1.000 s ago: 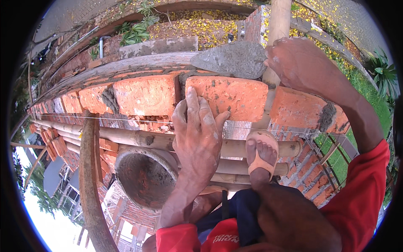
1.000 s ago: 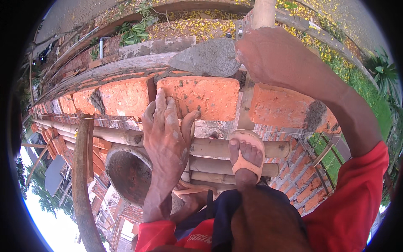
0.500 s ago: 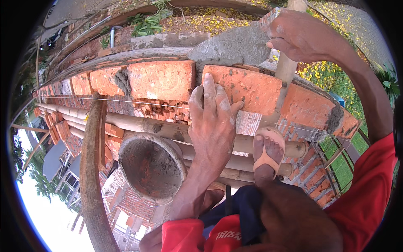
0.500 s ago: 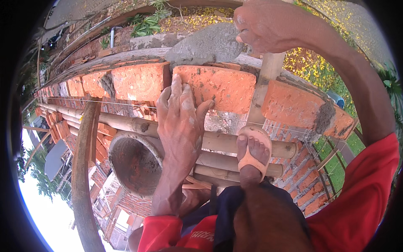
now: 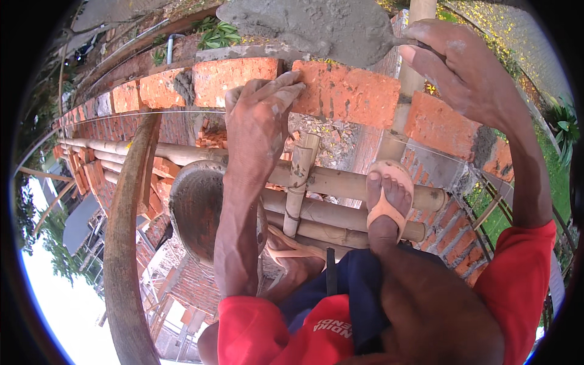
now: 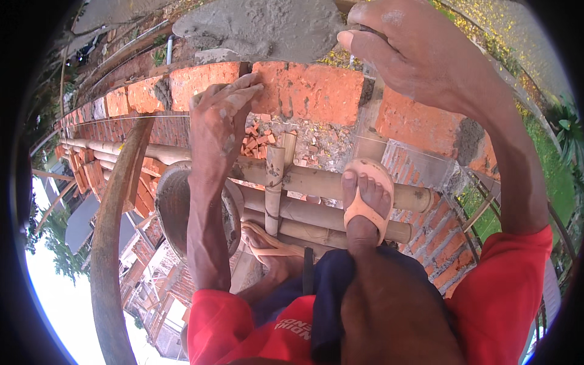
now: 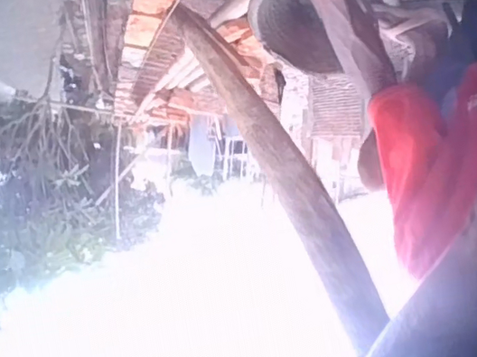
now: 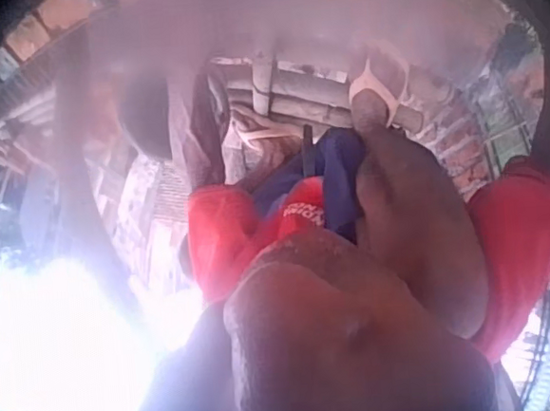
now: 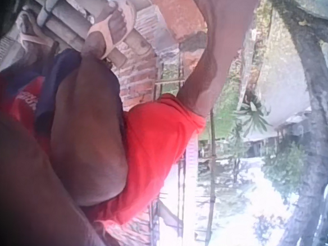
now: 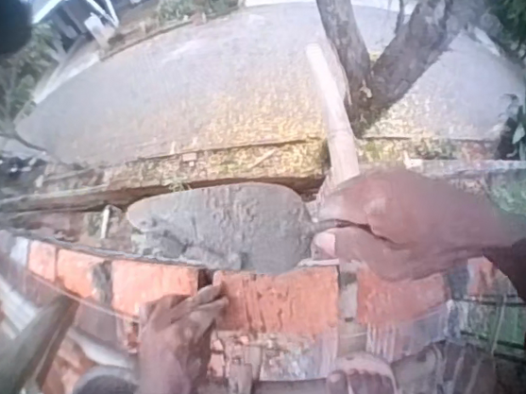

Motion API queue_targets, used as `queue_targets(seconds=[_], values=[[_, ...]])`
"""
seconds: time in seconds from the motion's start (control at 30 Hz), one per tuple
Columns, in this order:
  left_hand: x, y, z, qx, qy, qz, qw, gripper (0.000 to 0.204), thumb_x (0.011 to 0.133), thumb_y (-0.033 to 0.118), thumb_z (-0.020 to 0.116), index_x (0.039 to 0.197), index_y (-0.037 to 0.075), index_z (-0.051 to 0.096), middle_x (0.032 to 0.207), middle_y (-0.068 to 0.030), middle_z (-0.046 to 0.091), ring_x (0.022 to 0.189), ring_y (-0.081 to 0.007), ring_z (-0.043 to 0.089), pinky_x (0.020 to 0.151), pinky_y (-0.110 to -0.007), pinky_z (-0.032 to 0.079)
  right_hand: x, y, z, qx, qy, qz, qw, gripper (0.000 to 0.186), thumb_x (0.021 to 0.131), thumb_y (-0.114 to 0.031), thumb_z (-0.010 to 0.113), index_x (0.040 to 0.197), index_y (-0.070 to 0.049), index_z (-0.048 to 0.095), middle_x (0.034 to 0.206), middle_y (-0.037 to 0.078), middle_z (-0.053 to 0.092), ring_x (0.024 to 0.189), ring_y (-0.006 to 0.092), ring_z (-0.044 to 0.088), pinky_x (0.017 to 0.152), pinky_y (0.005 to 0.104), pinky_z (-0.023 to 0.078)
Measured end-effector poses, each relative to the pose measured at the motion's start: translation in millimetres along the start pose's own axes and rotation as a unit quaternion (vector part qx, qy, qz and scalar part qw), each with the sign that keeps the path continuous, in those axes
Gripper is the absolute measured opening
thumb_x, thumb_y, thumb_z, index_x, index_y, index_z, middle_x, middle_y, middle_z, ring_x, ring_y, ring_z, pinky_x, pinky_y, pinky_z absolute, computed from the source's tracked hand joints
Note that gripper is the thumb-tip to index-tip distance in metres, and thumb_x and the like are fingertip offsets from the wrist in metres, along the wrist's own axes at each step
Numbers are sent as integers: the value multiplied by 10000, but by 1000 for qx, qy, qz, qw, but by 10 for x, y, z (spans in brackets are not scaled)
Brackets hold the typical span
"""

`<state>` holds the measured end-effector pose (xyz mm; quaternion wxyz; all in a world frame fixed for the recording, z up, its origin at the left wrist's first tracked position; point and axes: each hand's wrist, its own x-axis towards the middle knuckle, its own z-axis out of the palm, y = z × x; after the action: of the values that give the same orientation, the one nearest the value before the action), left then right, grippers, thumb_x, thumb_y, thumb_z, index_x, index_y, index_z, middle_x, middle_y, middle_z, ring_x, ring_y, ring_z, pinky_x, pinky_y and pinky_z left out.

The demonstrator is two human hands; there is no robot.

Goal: The person scoops mortar from a bucket with a trowel and applies it to a brick wall. They place red bricks onto the mortar, tap them into position, and scrape away excess mortar. The person repeats this process to build up the wall layer by layer.

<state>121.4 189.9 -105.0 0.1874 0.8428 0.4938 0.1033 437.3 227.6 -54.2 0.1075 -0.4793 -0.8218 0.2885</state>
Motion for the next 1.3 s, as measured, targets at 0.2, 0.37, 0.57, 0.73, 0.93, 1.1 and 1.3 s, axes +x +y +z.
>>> queue_targets(seconds=[0.2, 0.37, 0.57, 0.73, 0.93, 1.1, 1.3], values=[[123, -156, -58, 49, 62, -32, 996, 370, 739, 320, 917, 951, 68, 749, 969, -121, 709, 992, -324, 619, 871, -474, 473, -401, -288, 593, -233, 146, -135, 952, 296, 1035, -216, 627, 1198, 30, 655, 1116, 232, 690, 1042, 413, 674, 871, 440, 540], [267, -276, -120, 45, 30, -29, 998, 724, 667, 468, 959, 1263, 144, 707, 1279, -159, 685, 1326, -363, 570, 1079, -548, 431, -911, -627, 562, -7, 224, 164, 961, 223, 959, -177, 704, 1052, 20, 655, 1014, 188, 699, 928, 392, 689, 803, 477, 543], [459, -486, -162, 8, -87, 19, 996, 667, 701, 265, 930, 1328, 186, 717, 1636, -192, 423, 1519, -410, 357, 1263, -537, 268, -1682, -821, 852, 93, 76, 248, 961, 274, 936, -160, 729, 1118, 6, 609, 966, 181, 673, 847, 390, 674, 727, 462, 538], [649, -446, -278, -20, -186, -3, 982, 651, 686, 297, 941, 1294, 196, 731, 1492, -123, 593, 1471, -398, 430, 1240, -557, 300, -1720, -707, 1578, -27, 128, 152, 980, 265, 925, -171, 717, 1114, -21, 608, 943, 194, 659, 821, 401, 672, 681, 493, 542], [702, -296, -350, 17, -211, -37, 977, 697, 680, 328, 954, 1315, 193, 702, 1391, -118, 642, 1397, -397, 503, 1210, -571, 338, -1473, -641, 1883, -21, 100, 251, 963, 391, 962, -193, 676, 1304, -26, 586, 1033, 199, 692, 913, 419, 706, 733, 512, 571], [857, -401, -295, -10, -265, -37, 963, 711, 702, 280, 952, 1344, 164, 669, 1369, -127, 659, 1329, -377, 567, 1151, -547, 430, -1377, -631, 1861, 8, 113, 217, 970, 405, 942, -252, 718, 1249, -50, 547, 1053, 185, 673, 971, 382, 724, 742, 488, 594], [852, -706, -124, -206, -290, -48, 933, 758, 718, 347, 944, 1394, 172, 649, 1408, -119, 650, 1364, -339, 551, 1152, -498, 423, -1372, -601, 1937, -74, 54, 171, 981, 454, 938, -299, 719, 1276, -58, 535, 1107, 188, 686, 968, 379, 725, 724, 490, 606]])
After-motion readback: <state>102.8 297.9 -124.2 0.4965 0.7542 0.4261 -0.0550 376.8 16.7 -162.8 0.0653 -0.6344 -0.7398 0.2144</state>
